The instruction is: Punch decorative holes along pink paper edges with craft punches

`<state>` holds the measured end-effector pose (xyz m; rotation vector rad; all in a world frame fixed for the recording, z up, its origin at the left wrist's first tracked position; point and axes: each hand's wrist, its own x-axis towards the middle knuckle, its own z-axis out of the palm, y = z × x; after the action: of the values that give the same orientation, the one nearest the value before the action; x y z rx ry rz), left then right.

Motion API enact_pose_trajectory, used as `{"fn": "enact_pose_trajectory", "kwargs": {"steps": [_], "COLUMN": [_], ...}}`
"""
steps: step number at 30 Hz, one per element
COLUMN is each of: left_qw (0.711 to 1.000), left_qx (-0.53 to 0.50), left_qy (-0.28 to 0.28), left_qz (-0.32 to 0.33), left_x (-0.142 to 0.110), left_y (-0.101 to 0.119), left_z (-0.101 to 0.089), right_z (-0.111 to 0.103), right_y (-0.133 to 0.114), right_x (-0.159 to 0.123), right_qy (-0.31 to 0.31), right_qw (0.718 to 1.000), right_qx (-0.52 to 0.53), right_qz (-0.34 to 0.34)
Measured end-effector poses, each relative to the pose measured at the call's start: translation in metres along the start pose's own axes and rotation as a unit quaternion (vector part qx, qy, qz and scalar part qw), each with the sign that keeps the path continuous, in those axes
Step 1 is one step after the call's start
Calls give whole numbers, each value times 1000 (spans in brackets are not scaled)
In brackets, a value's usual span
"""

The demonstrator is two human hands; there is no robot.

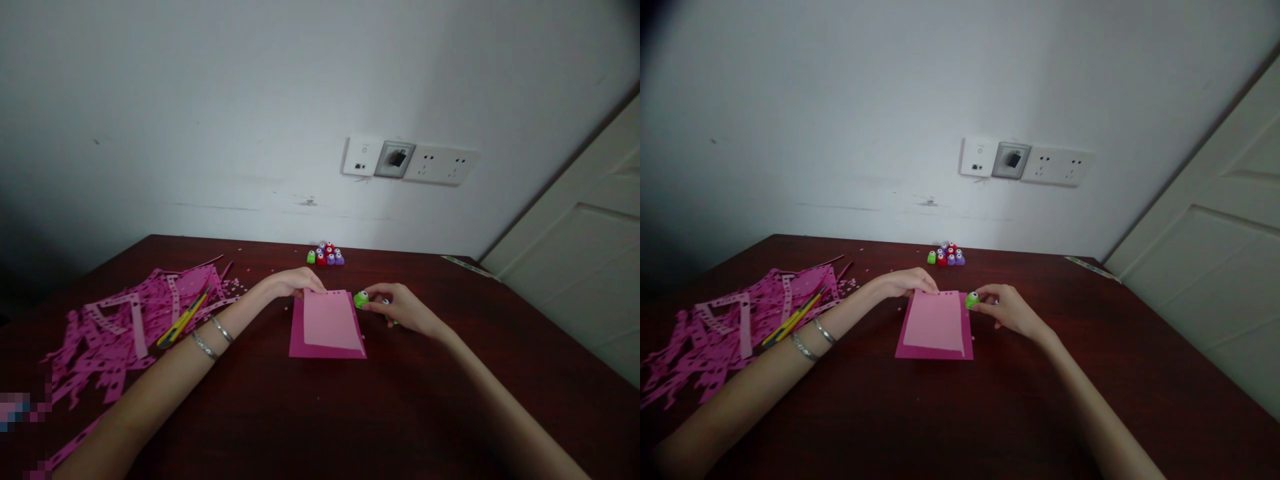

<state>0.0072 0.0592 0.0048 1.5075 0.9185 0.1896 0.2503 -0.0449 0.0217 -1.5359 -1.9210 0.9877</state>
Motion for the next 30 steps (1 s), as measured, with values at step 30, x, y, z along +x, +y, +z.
{"fn": "enact_pose_trajectory", "kwargs": {"steps": [30], "left_qw": [999], "left_qx": [-43], "left_qy": [-23], "left_qz": [-2], "left_x": [1], "left_y": [0], "left_z": [4], "right_z": [6], "right_y": [-2], "right_x": [0], "right_qy": [-5], "right_qw": [1000], "right_qx": [12], "right_qz": [-6]}}
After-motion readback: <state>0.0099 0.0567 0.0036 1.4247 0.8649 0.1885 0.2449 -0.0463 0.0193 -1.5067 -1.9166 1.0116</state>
